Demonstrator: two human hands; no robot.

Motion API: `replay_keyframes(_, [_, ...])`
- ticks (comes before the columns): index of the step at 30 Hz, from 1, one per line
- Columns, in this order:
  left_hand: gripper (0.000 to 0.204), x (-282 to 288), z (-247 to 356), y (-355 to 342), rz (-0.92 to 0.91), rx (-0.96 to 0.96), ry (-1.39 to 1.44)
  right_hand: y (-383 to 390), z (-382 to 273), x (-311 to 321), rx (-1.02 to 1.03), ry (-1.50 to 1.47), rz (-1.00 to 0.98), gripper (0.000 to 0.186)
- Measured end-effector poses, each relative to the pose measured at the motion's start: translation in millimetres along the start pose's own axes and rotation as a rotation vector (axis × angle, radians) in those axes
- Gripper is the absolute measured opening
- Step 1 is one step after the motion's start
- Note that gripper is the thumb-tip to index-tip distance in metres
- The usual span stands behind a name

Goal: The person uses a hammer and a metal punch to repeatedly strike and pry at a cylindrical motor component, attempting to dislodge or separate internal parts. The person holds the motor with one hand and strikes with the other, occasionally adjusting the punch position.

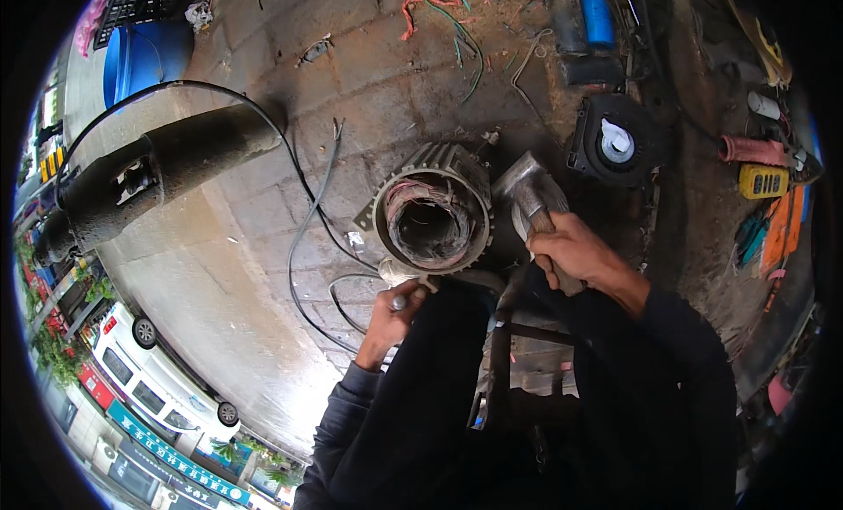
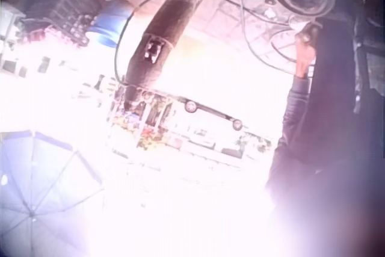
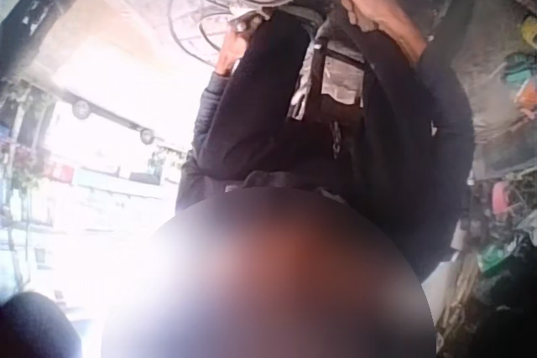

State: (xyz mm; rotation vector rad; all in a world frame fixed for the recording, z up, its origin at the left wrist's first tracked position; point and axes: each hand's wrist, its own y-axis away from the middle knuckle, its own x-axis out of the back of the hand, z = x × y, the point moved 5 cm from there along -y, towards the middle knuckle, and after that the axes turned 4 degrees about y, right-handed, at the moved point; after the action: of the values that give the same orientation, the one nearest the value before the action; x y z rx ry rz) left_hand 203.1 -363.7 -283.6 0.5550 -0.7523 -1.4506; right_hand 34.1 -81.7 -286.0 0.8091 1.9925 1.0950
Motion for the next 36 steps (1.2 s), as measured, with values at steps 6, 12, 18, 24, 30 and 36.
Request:
replay_keyframes(6, [0.016,25,31,-11,0.036,-0.004,-0.272,-4,-7,6,0.007,-0.008,0.062,0.01])
replay_keyframes(12, [0.039,80,116,0,0.412,-0.285,0.304,-17,-12,18,0.056,-0.06,0.125,0.011])
replay_keyframes(18, [0.025,59,197,-21,-0.034,-0.554,0.79,-43,-13,38,0.094,-0.122,0.176,0.011])
replay_keyframes(24, [0.022,31,188,-63,-0.03,-0.415,0.701,-50,5,43,-0.008,-0.308,0.171,0.01])
replay_keyframes(30, [0.021,23,174,-77,-0.043,-0.378,0.677,-50,9,45,-0.03,-0.299,0.191,0.01])
replay_keyframes(36, [0.018,21,173,-82,-0.052,-0.396,0.667,-49,7,43,-0.01,-0.312,0.16,0.01])
